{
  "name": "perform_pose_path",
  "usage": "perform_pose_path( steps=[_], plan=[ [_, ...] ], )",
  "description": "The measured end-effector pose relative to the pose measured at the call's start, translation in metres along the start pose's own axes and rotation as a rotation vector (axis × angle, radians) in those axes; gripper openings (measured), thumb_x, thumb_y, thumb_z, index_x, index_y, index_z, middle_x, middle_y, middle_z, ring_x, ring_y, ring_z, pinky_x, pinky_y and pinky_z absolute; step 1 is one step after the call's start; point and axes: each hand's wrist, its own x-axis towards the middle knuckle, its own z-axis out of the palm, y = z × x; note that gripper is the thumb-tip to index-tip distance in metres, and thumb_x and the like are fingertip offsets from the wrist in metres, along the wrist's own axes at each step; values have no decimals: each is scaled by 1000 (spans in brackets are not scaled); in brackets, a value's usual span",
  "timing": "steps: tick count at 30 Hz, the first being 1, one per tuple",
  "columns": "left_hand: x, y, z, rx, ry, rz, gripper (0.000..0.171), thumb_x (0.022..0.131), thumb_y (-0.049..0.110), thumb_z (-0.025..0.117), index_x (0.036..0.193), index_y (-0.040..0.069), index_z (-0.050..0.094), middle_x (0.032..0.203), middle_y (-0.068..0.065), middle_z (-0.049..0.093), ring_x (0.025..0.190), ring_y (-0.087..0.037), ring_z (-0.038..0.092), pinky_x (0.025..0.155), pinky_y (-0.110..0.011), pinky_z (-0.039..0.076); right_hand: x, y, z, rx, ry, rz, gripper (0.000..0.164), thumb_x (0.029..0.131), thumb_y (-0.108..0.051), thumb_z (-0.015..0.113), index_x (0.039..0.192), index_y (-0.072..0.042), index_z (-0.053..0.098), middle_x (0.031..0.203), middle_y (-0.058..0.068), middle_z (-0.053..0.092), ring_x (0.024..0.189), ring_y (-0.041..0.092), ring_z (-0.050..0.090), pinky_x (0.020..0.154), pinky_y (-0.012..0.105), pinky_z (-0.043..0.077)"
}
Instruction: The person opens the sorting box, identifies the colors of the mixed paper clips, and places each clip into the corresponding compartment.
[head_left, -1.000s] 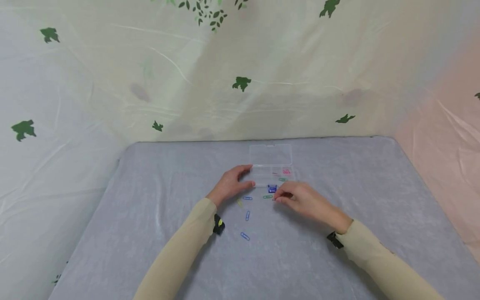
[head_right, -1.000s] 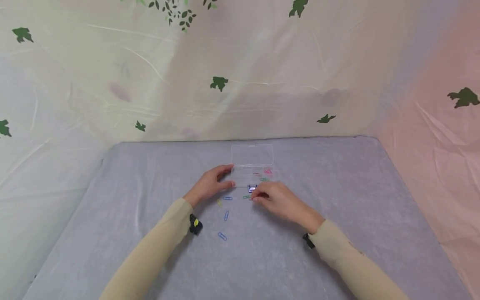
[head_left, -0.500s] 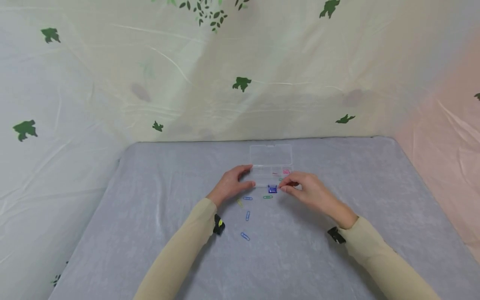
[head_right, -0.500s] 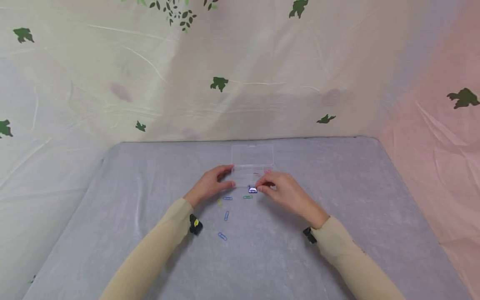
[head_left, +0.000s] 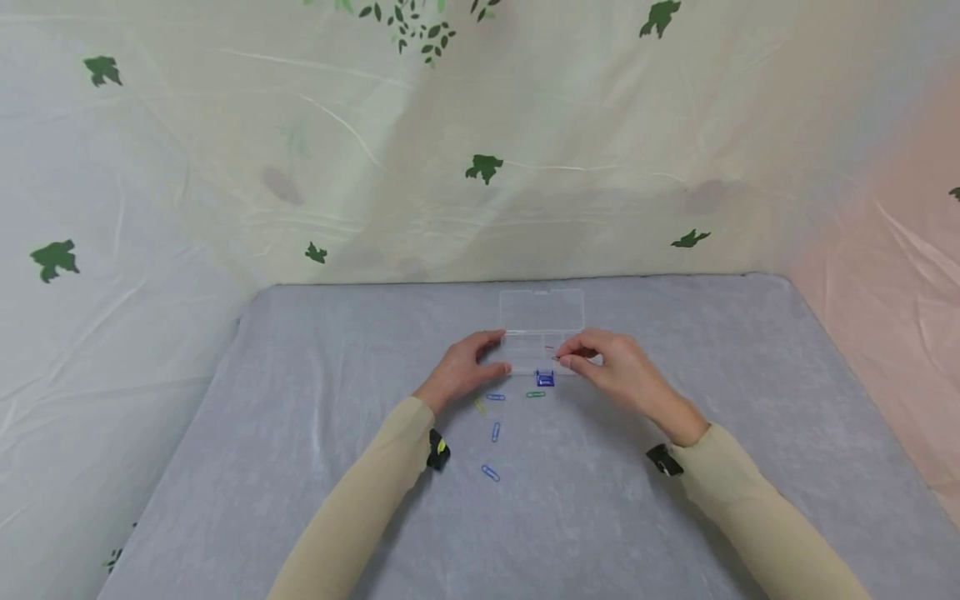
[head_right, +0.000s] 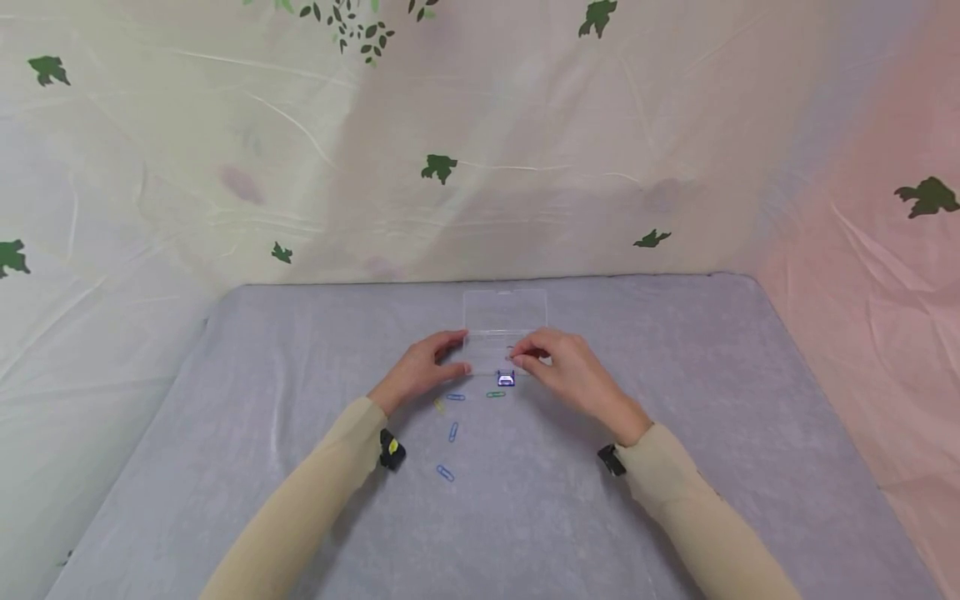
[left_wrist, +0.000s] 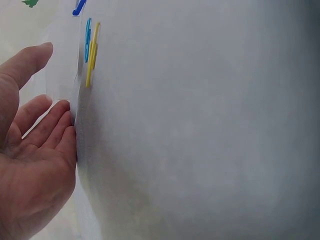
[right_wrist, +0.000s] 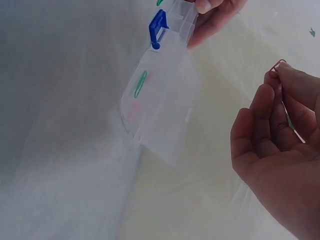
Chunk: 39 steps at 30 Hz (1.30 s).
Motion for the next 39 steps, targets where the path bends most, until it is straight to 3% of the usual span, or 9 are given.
perform_pose_path(
  steps=[25,39],
  plan=[
    [-1,1,-1,-21,3,-5,68,96,28,76,155,15,47,156,-9,50,143,-27,47,120,-41,37,24,4,4,-14,79,68,11,99,-11,71,107,-5,76,101,8,75,93,26,70,83,45,58],
    [-1,1,0,-31,6,-11,67,96,28,76,155,14,47,157,-9,49,144,-27,47,120,-41,37,34,15,12,-21,63,141,12,100,-12,70,107,-4,76,102,9,74,93,25,67,84,44,57]
  ],
)
